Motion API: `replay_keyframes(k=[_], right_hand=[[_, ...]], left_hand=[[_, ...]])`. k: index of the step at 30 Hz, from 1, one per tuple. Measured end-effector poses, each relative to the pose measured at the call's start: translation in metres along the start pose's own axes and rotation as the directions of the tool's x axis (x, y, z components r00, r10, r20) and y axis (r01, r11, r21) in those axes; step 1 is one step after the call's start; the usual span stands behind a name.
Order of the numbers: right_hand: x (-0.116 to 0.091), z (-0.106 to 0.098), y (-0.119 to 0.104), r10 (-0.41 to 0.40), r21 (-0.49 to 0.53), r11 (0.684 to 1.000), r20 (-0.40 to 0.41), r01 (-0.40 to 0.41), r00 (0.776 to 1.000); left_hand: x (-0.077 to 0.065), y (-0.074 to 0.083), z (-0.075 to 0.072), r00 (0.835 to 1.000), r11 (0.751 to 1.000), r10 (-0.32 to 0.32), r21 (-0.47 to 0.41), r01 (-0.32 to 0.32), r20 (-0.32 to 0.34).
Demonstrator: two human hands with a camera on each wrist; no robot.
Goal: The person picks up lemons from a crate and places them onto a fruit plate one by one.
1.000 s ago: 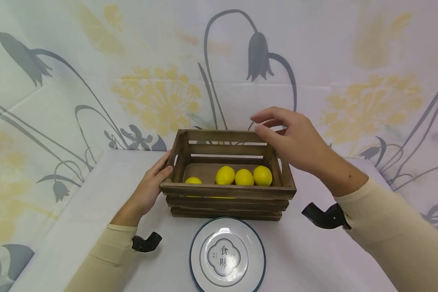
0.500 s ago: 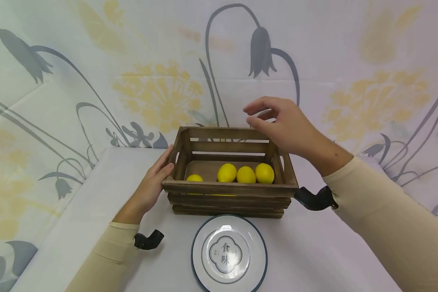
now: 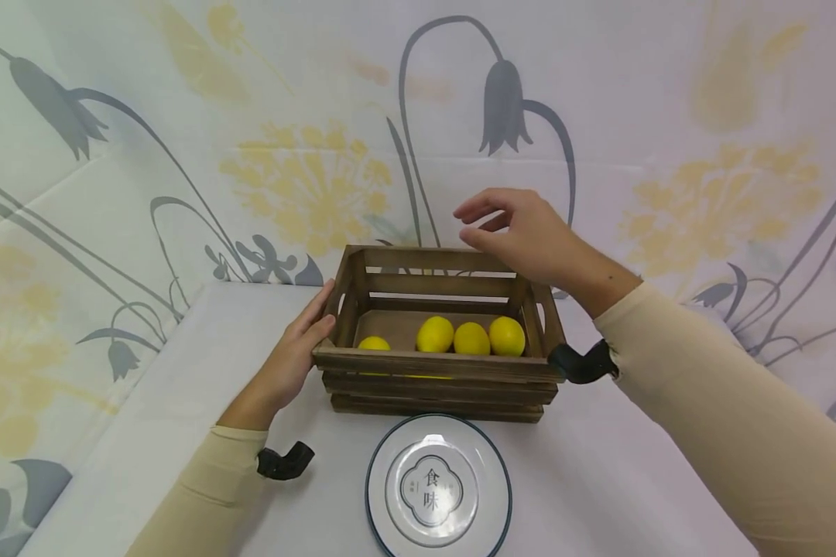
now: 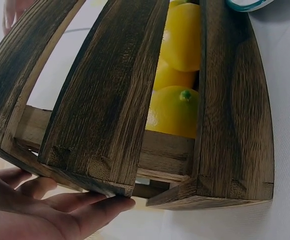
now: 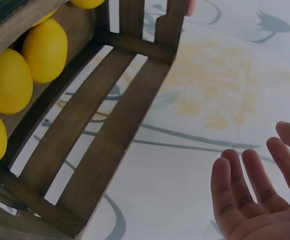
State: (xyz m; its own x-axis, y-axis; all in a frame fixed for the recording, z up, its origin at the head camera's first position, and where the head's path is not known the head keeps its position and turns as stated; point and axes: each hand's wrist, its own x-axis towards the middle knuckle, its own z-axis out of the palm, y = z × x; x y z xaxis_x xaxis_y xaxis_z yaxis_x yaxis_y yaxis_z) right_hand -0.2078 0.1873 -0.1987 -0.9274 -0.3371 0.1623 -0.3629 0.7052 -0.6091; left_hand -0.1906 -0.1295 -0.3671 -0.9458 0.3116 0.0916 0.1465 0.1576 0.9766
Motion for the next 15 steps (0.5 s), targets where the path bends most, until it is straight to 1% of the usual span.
replay_keyframes(k=[6, 15], right_hand=[[0.008, 0.005, 0.006, -0.014, 0.012, 1.000, 0.033, 0.014, 0.999], [0.020, 0.010, 0.009, -0.050, -0.014, 0.999, 0.066, 0.051, 0.997]], left_hand=[[-0.001, -0.002, 0.003, 1.000, 1.000, -0.016, -0.002, 0.016, 0.009], [-0.002, 0.001, 0.004, 1.000, 1.000, 0.004, 0.012, -0.004, 0.014]])
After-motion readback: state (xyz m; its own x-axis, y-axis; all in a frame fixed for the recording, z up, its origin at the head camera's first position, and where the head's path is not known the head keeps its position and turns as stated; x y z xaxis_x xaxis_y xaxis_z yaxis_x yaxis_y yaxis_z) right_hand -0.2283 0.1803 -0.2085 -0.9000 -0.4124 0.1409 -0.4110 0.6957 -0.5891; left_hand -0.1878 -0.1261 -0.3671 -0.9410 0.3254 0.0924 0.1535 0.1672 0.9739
